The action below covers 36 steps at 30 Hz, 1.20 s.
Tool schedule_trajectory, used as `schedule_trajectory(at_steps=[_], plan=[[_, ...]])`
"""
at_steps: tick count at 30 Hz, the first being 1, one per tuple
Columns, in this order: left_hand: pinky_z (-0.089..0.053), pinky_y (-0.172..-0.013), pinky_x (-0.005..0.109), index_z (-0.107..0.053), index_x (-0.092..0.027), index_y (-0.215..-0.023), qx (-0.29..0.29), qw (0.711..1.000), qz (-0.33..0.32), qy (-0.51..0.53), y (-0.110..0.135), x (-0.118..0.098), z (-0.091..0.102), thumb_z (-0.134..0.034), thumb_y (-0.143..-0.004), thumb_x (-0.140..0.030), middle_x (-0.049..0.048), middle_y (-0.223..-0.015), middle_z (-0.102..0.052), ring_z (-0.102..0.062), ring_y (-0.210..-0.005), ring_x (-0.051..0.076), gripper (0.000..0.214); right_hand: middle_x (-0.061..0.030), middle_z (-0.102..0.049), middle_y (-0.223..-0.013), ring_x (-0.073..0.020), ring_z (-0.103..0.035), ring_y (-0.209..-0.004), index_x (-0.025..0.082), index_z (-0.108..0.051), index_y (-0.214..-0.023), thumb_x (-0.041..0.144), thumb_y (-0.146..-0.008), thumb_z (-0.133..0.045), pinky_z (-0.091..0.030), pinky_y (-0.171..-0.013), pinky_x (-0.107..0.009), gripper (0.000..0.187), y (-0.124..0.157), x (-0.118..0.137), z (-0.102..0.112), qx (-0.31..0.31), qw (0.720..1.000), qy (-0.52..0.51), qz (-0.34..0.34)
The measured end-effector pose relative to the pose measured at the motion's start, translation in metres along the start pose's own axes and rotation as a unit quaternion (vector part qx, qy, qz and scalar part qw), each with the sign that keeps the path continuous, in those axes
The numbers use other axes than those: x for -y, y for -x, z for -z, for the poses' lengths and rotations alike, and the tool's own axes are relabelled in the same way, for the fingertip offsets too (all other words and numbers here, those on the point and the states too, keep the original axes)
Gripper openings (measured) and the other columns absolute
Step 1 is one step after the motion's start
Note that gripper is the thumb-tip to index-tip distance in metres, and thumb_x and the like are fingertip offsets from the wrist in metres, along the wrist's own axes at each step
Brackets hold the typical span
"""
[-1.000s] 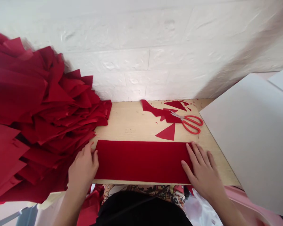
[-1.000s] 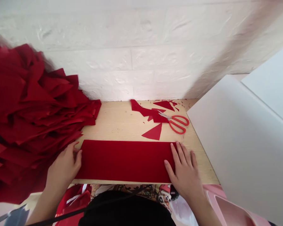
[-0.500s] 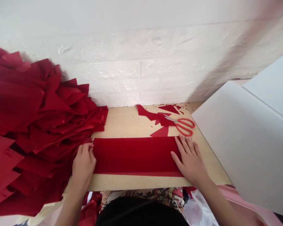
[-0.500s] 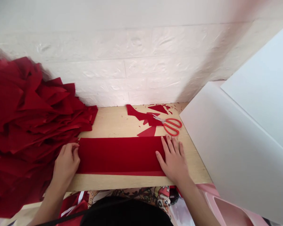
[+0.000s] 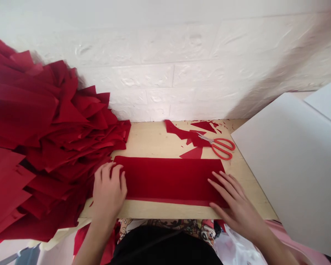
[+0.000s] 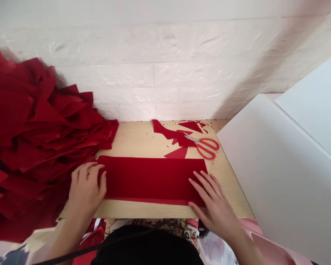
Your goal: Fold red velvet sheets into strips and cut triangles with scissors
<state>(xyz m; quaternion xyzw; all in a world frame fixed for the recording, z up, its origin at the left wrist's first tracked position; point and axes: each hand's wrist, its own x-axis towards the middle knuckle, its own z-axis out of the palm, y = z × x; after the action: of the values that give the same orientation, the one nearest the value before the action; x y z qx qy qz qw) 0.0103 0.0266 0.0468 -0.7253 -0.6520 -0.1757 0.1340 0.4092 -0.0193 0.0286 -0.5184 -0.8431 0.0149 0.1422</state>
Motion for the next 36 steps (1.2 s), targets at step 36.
schedule_trajectory(at_steps=[36], plan=[[-0.055, -0.1, 0.042, -0.075, -0.024, -0.103, 0.038, 0.944, -0.22, 0.242, 0.007, -0.081, -0.026, -0.062, -0.097, -0.023, 0.0039, -0.116, -0.074, -0.063, -0.115, 0.023, 0.015, -0.0051, -0.072, -0.128, -0.0234, -0.065, -0.125, 0.02, -0.074, -0.121, 0.025, -0.1, -0.058, -0.057, -0.107, -0.041, 0.026, -0.004, -0.016, 0.005, -0.063, 0.996, 0.023, 0.062]])
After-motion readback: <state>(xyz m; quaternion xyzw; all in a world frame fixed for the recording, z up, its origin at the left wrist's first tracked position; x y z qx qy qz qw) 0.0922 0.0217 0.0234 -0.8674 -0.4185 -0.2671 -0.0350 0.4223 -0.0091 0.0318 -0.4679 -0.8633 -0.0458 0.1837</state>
